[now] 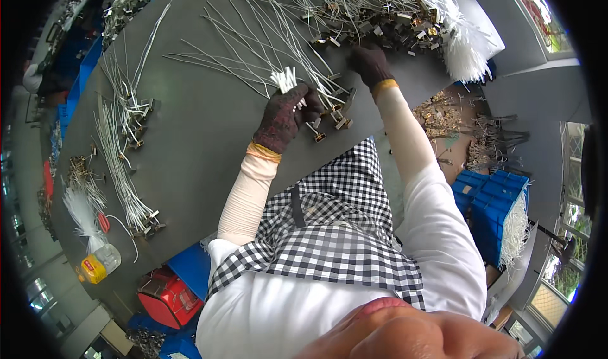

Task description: Assembling and organizing wire sets into cable harnesses at a manual workstation.

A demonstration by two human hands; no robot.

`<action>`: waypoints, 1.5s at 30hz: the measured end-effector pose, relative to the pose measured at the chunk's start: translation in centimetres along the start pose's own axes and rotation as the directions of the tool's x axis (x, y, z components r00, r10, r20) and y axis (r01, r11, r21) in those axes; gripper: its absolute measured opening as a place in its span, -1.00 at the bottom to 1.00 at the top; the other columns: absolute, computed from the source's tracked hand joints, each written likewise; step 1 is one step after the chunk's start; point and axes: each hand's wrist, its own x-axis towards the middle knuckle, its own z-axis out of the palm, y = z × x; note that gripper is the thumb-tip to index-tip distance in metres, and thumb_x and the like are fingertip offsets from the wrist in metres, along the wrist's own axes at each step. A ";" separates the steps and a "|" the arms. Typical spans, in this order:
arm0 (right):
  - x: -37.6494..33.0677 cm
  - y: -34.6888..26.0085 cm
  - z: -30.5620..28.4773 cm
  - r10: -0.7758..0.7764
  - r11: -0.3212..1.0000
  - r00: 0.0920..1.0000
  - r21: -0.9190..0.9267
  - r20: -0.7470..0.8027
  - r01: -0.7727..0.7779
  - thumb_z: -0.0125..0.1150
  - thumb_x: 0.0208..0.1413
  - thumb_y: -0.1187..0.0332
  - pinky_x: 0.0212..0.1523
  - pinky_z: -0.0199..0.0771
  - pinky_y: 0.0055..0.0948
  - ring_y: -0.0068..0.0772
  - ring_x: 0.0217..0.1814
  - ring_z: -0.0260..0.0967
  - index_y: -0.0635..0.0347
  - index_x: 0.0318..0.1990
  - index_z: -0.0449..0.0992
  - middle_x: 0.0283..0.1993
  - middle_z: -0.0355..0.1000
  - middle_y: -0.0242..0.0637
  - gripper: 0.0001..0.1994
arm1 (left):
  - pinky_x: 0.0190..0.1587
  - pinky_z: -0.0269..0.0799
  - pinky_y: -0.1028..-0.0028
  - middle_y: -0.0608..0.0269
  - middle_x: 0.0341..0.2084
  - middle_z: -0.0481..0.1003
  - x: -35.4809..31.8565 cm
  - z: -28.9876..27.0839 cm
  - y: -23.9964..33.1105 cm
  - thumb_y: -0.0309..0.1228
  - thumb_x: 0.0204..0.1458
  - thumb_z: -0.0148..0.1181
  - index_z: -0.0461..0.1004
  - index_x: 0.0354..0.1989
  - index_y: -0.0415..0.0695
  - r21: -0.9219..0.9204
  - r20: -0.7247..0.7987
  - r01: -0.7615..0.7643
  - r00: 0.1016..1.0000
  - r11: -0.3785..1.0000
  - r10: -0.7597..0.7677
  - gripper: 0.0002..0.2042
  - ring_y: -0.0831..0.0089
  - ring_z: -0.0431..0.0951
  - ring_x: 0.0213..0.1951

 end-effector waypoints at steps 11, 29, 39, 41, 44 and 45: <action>-33.7 2.5 -14.7 0.246 0.969 0.960 -0.009 0.135 -0.247 0.22 0.16 0.33 -0.27 0.46 -0.50 -0.50 -0.32 0.42 0.35 -0.04 0.53 -0.29 0.50 -0.32 -0.70 | -0.09 0.61 0.29 0.00 -0.09 0.49 5.8 7.1 -8.1 -0.36 0.17 0.19 0.30 0.09 -0.18 -0.349 0.173 0.213 0.972 0.913 -0.160 -0.64 0.20 0.58 -0.10; -48.9 10.4 -24.3 0.627 0.774 0.774 0.045 0.089 -0.632 0.28 0.06 0.30 -0.49 0.15 -0.63 -0.68 -0.53 0.25 0.23 -0.26 0.63 -0.51 0.40 -0.47 -0.81 | 0.29 0.33 0.08 -0.03 0.11 0.46 7.5 2.9 -1.1 -0.35 0.34 -0.13 0.40 0.15 -0.23 -0.373 0.184 0.001 0.980 0.928 0.073 -0.67 0.06 0.44 0.19; -49.1 10.0 -24.0 0.523 0.851 0.848 -0.006 0.088 -0.524 0.22 0.04 0.39 -0.45 0.20 -0.62 -0.69 -0.49 0.24 0.25 -0.25 0.62 -0.48 0.36 -0.51 -0.84 | 0.16 0.45 0.02 -0.01 0.03 0.52 7.6 2.3 -0.6 -0.37 0.30 -0.06 0.44 0.09 -0.27 -0.465 0.314 0.083 0.946 0.882 0.077 -0.70 0.06 0.53 0.09; -49.2 10.2 -24.1 0.531 0.846 0.843 0.009 0.083 -0.534 0.20 0.04 0.42 -0.44 0.21 -0.62 -0.68 -0.48 0.25 0.26 -0.23 0.62 -0.46 0.37 -0.51 -0.82 | 0.14 0.46 0.04 -0.01 0.04 0.52 7.6 2.4 -0.6 -0.37 0.31 -0.06 0.44 0.10 -0.26 -0.447 0.306 0.077 0.949 0.891 0.071 -0.69 0.07 0.54 0.08; -49.1 10.3 -24.0 0.451 0.892 0.888 -0.094 0.091 -0.443 0.20 0.05 0.42 -0.43 0.22 -0.62 -0.68 -0.46 0.27 0.27 -0.21 0.62 -0.43 0.39 -0.50 -0.81 | 0.11 0.49 0.08 -0.01 0.04 0.52 7.3 2.3 -0.6 -0.36 0.31 -0.08 0.44 0.10 -0.25 -0.421 0.295 0.061 0.953 0.905 0.073 -0.69 0.08 0.54 0.07; -49.0 10.5 -23.9 0.453 0.890 0.887 -0.096 0.092 -0.445 0.20 0.05 0.42 -0.43 0.22 -0.62 -0.68 -0.46 0.27 0.27 -0.21 0.62 -0.43 0.39 -0.50 -0.81 | 0.10 0.50 0.11 -0.01 0.04 0.52 7.2 2.2 -0.5 -0.36 0.32 -0.08 0.43 0.11 -0.24 -0.413 0.294 0.053 0.953 0.909 0.078 -0.69 0.08 0.55 0.07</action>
